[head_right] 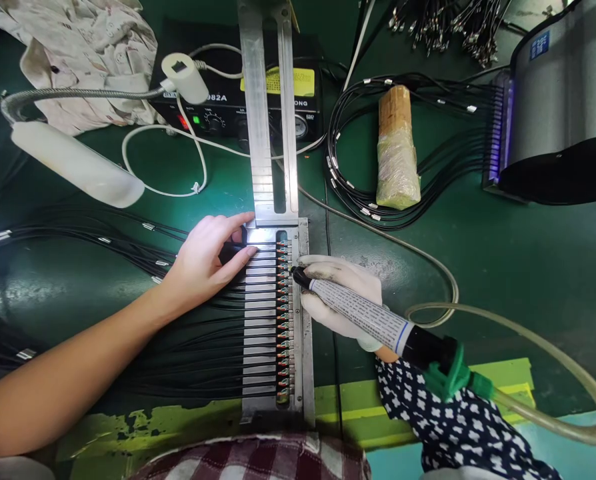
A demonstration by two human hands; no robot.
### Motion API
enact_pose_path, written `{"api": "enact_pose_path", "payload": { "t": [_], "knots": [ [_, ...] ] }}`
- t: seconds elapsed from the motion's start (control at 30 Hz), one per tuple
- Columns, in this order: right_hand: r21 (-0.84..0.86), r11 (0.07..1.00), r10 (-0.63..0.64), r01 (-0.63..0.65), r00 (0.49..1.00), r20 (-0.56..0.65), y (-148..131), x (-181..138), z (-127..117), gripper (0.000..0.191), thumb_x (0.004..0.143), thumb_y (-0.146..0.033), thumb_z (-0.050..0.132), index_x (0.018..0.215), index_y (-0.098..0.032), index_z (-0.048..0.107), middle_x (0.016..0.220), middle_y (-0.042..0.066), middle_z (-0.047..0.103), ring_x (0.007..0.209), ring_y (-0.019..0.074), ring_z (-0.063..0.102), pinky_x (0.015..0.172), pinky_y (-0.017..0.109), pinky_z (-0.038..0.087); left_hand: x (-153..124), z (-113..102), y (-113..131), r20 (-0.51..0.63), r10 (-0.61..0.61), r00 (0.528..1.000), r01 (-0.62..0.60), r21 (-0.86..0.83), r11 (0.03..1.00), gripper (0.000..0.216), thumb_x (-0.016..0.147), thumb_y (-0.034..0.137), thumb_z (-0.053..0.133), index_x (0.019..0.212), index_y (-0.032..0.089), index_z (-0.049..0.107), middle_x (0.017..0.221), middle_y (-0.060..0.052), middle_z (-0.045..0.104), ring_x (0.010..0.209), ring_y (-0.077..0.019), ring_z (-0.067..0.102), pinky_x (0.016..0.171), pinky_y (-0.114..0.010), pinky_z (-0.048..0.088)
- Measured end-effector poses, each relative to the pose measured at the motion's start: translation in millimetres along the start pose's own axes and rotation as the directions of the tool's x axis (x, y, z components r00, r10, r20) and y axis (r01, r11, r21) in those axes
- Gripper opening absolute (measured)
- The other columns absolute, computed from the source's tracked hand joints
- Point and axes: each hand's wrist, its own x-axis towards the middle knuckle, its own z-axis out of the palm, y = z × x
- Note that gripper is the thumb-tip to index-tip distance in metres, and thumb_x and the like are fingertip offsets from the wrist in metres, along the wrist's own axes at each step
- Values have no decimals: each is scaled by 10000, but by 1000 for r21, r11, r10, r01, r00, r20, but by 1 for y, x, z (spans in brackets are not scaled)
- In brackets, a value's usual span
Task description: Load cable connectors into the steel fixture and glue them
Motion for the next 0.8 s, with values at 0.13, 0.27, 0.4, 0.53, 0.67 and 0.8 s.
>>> {"api": "enact_pose_path", "payload": {
  "t": [0.13, 0.27, 0.4, 0.53, 0.67, 0.8],
  "knots": [
    [3, 1000, -24, 24, 1000, -2, -3, -2, -5, 178, 839, -229, 729, 1008, -218, 677, 1089, 91, 767, 967, 242, 755, 872, 386, 640, 0, 0, 0, 0, 4, 1000, -4, -8, 1000, 438, 989, 380, 475, 1362, 152, 505, 941, -71, 600, 896, -246, 515, 828, -379, 425],
    [12, 1000, -21, 21, 1000, -24, -9, -9, -11, 200, 831, -217, 732, 1020, -221, 668, 1090, 102, 766, 979, 257, 752, 852, 392, 645, -1, 1, -1, -11, 11, 1000, -11, -9, 1000, 438, 990, 384, 480, 1353, 142, 513, 933, -71, 602, 885, -242, 510, 842, -382, 427],
    [-4, 1000, -26, 26, 999, 21, -11, -14, -8, 203, 826, -211, 741, 1017, -218, 673, 1085, 87, 769, 963, 241, 756, 856, 373, 643, -1, 1, -1, -6, 6, 1000, -6, -5, 1000, 436, 989, 388, 482, 1351, 147, 514, 946, -71, 605, 899, -242, 513, 842, -376, 425],
    [-2, 999, -34, 34, 999, 15, -9, -12, -4, 163, 837, -196, 730, 991, -211, 676, 1055, 92, 776, 942, 232, 761, 860, 373, 647, -1, 1, -2, -3, 6, 1000, -6, -7, 1000, 436, 990, 382, 487, 1351, 140, 515, 964, -75, 608, 904, -238, 513, 847, -377, 426],
    [-2, 1000, -22, 22, 1000, 13, -9, -9, -4, 161, 840, -211, 728, 993, -211, 680, 1061, 98, 774, 942, 235, 761, 865, 383, 648, 0, 1, -1, -1, 6, 1000, -6, -6, 1000, 437, 990, 390, 482, 1353, 148, 511, 957, -75, 607, 907, -242, 512, 844, -382, 428],
    [15, 1000, -6, 6, 1000, 4, -8, -11, -3, 176, 829, -210, 738, 998, -208, 687, 1076, 91, 772, 954, 234, 758, 869, 378, 646, 0, 0, 0, -1, 5, 1000, -5, -4, 1000, 432, 990, 388, 477, 1347, 148, 513, 959, -76, 610, 898, -241, 513, 842, -380, 424]
  ]
}}
